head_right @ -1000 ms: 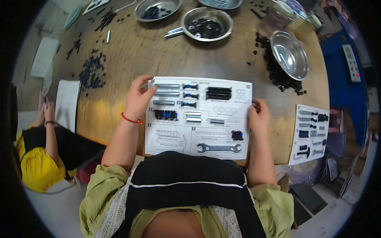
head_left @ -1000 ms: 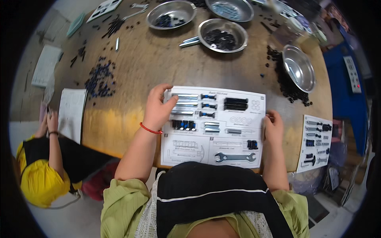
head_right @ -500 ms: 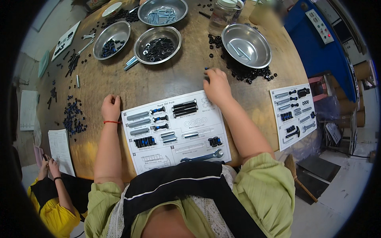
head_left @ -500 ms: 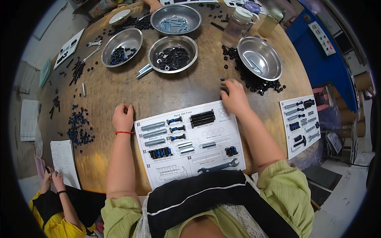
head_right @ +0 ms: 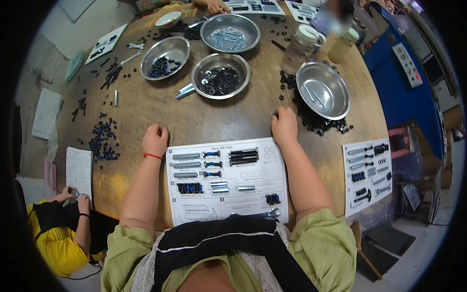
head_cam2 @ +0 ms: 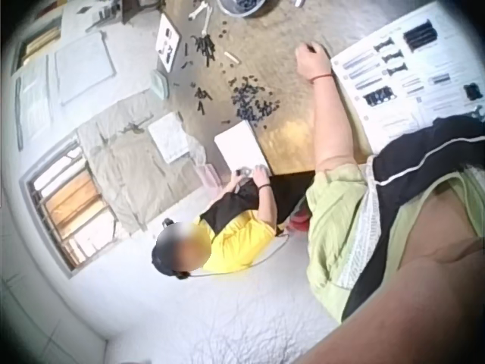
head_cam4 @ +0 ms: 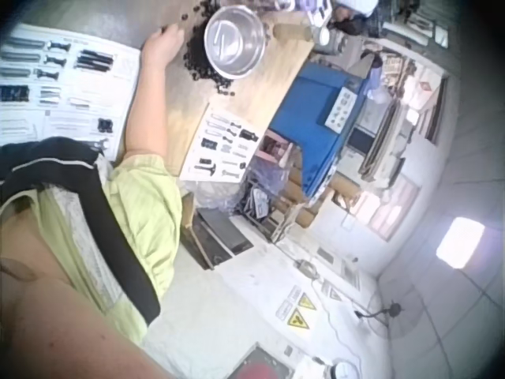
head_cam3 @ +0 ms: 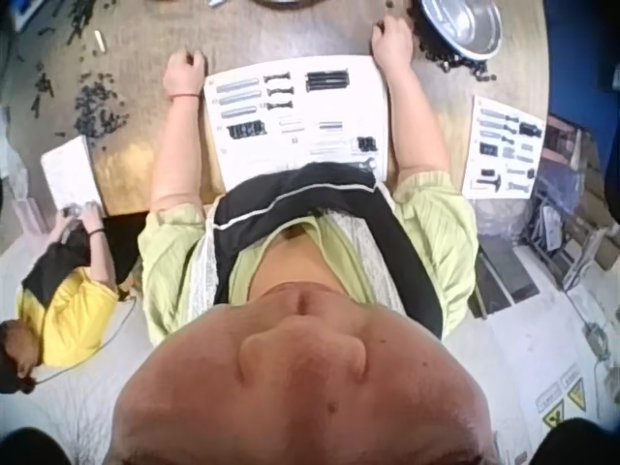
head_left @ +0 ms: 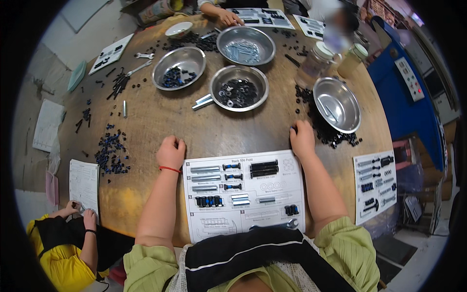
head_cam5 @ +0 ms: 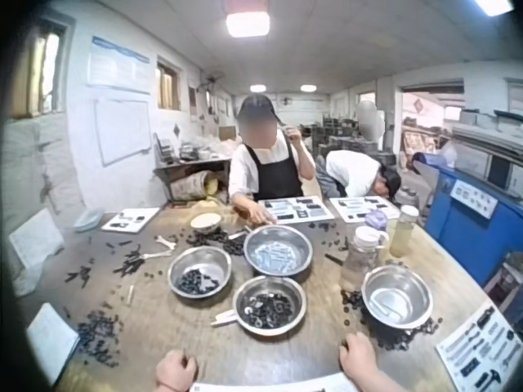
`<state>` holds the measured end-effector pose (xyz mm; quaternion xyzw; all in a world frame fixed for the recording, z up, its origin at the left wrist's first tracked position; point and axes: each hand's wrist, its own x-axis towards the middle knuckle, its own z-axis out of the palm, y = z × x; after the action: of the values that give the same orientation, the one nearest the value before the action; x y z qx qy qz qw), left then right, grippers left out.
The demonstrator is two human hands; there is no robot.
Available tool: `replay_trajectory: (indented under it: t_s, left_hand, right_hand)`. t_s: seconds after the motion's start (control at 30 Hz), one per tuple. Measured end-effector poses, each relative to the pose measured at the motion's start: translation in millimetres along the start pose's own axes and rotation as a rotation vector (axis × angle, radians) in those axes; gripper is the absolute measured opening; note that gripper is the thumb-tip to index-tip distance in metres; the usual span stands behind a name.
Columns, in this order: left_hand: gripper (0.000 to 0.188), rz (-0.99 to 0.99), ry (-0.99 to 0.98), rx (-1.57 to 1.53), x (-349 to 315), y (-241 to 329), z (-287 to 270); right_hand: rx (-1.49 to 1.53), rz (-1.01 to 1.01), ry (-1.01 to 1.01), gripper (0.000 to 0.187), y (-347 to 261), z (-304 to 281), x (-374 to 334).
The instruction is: The person assembles small mechanical parts, including bolts, nuts, and washers, by hand at a workbench. They place the components onto a printed layout sheet, following a visual guide, while other workers perform similar tasks nearby.
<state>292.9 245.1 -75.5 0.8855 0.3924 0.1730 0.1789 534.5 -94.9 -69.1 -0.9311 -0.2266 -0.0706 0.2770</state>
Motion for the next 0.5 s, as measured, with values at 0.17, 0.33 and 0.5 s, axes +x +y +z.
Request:
replay_trajectory:
  t_s: [0.17,0.33,0.5]
  left_hand:
    - [0.023,0.015,0.016,0.009,-0.7,1.5,-0.1]
    - [0.021,-0.012,-0.009,0.027,-1.1,9.5,-4.3]
    - [0.024,0.007,0.015,-0.006,-3.2,5.4,-4.5]
  right_hand:
    - [0.136,0.055,-0.009,0.013,2.2,-2.6,2.1]
    - [0.528,0.153,-0.096,0.014,-7.5,13.5,28.7]
    - [0.632,0.177,-0.127,0.015,-43.2,24.7,75.9]
